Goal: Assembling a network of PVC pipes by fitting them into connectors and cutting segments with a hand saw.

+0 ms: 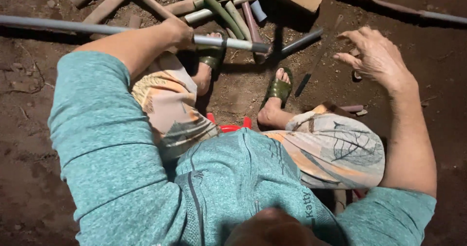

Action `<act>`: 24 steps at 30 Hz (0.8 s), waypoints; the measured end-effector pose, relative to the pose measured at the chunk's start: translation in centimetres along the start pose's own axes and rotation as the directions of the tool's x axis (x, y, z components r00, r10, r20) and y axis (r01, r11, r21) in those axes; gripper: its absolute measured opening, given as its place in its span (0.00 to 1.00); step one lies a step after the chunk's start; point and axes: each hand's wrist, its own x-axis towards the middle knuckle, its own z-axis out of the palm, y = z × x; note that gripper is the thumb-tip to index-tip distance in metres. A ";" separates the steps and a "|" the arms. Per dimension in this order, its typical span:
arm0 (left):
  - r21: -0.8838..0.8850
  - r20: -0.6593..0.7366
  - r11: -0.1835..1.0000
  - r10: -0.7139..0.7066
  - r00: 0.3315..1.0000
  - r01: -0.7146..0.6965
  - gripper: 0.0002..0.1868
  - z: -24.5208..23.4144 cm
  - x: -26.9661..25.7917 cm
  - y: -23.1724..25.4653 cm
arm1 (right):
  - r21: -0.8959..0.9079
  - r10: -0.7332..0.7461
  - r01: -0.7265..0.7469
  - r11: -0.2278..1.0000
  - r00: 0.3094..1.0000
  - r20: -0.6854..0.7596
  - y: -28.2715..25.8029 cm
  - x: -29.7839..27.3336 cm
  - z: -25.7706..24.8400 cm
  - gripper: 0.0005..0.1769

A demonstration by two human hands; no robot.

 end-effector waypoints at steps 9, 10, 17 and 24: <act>0.345 -0.415 0.932 0.260 0.872 -0.113 0.26 -2.2 14.6 2.3 | 0.434 0.191 -0.256 0.864 0.964 0.187 2.1 2.3 1.1 0.28; 0.390 -0.490 0.918 0.271 0.829 -0.069 0.27 -1.6 16.4 2.4 | 0.539 0.224 -0.244 0.806 0.969 0.104 3.7 2.4 3.1 0.25; 0.597 -0.275 0.798 0.304 0.912 -0.085 0.22 -3.5 12.1 2.5 | 0.541 0.367 -0.532 0.651 0.845 0.390 5.3 3.6 19.1 0.25; -0.008 -0.038 0.982 0.186 0.982 -0.187 0.09 -7.0 6.7 0.1 | 0.561 0.600 -0.651 0.512 0.738 0.308 4.7 4.2 35.2 0.25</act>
